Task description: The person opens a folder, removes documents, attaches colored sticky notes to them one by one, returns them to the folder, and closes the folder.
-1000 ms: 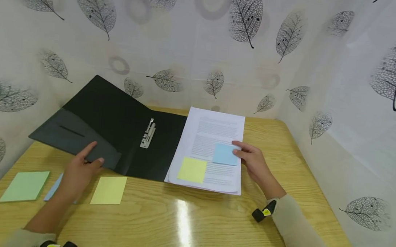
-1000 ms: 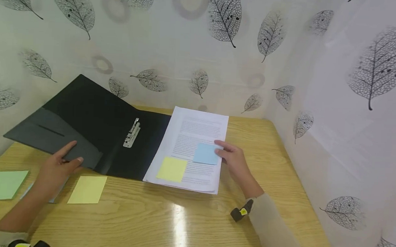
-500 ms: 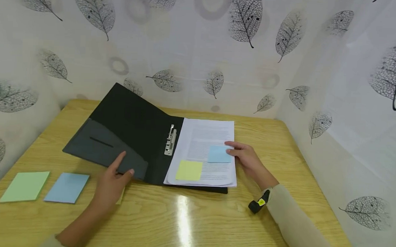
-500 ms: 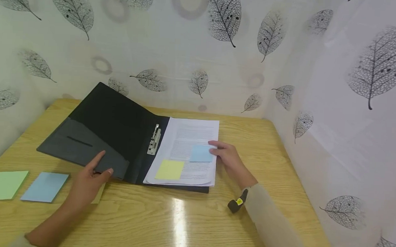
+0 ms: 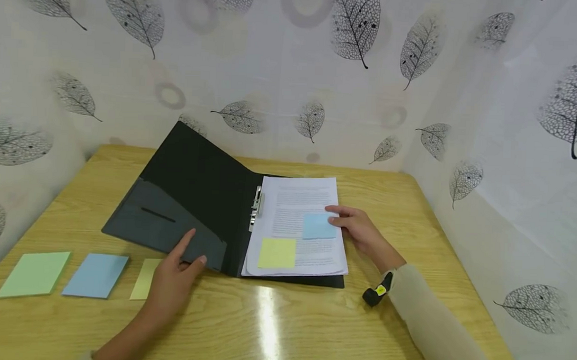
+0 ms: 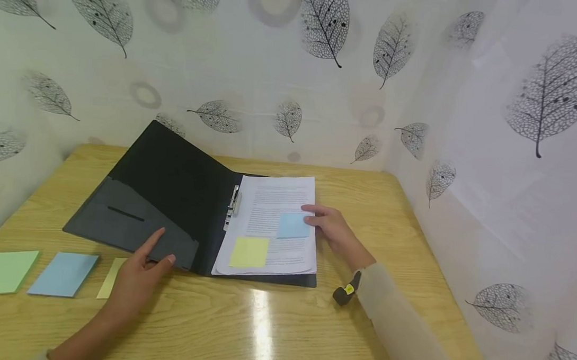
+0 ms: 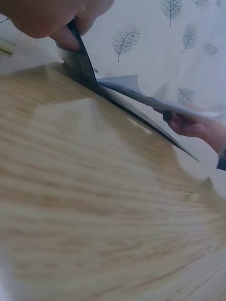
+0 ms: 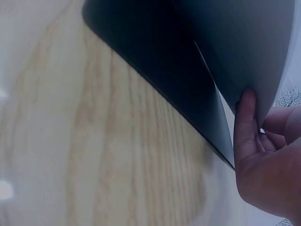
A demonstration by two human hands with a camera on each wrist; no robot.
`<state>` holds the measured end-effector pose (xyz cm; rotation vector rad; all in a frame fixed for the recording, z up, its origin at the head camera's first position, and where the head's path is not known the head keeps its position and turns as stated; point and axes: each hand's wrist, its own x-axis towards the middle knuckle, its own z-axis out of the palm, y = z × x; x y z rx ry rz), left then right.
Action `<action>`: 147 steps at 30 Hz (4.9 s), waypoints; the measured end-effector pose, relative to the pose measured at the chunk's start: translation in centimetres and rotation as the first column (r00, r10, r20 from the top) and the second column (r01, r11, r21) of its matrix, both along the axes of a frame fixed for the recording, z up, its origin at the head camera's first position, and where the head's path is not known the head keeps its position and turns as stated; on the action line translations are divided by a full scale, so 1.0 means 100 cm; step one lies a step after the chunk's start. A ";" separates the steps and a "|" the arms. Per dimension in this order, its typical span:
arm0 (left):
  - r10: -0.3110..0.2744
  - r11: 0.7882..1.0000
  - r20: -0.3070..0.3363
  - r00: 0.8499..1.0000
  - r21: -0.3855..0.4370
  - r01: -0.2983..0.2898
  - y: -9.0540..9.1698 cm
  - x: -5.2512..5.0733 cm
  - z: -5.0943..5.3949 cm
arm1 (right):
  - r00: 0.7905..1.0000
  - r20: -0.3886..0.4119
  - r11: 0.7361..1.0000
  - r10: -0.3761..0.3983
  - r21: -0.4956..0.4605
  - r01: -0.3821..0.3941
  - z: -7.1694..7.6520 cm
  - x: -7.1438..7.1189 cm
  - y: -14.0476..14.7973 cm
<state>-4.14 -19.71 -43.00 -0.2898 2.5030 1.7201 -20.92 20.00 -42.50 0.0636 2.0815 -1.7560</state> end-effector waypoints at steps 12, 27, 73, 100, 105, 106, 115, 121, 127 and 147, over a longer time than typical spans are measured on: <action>0.009 1.000 0.024 1.000 0.013 -0.009 0.001 0.001 0.000 | 0.999 0.031 1.000 -0.019 0.014 0.019 -0.005 -0.006 0.000; 0.003 1.000 -0.013 1.000 0.014 -0.003 0.002 0.001 -0.001 | 0.999 -0.007 0.976 0.048 0.214 -0.045 -0.009 -0.013 -0.004; -0.004 0.999 0.044 0.999 -0.048 0.006 0.000 0.001 -0.005 | 0.900 -0.187 0.576 0.395 0.813 -0.084 -0.001 -0.025 -0.002; 0.051 0.918 -0.365 0.930 -0.350 -0.188 -0.062 -0.075 0.067 | 0.887 -0.138 0.574 0.440 0.803 -0.160 -0.008 -0.032 0.005; -0.208 0.901 -0.163 0.965 -0.415 0.124 -0.025 -0.130 0.051 | 0.885 -0.135 0.574 0.446 0.802 -0.167 -0.007 -0.032 0.009; -0.238 0.894 -0.125 0.963 -0.417 0.167 -0.017 -0.141 0.046 | 0.883 -0.134 0.572 0.450 0.802 -0.170 -0.008 -0.032 0.009; -0.356 0.865 0.028 0.934 -0.369 0.341 0.045 -0.213 0.006 | 0.885 -0.140 0.577 0.444 0.800 -0.163 -0.009 -0.032 0.004; -0.318 0.872 0.040 0.947 -0.379 0.309 0.053 -0.224 -0.004 | 0.878 -0.142 0.581 0.457 0.795 -0.174 -0.009 -0.032 0.000; -0.275 0.911 -0.048 0.960 -0.333 0.244 0.049 -0.209 0.005 | 0.886 -0.129 0.564 0.445 0.809 -0.165 -0.007 -0.030 0.000; -0.354 0.885 -0.066 0.933 -0.346 0.312 0.038 -0.137 0.003 | 0.872 -0.127 0.531 0.473 0.831 -0.167 -0.004 -0.029 0.002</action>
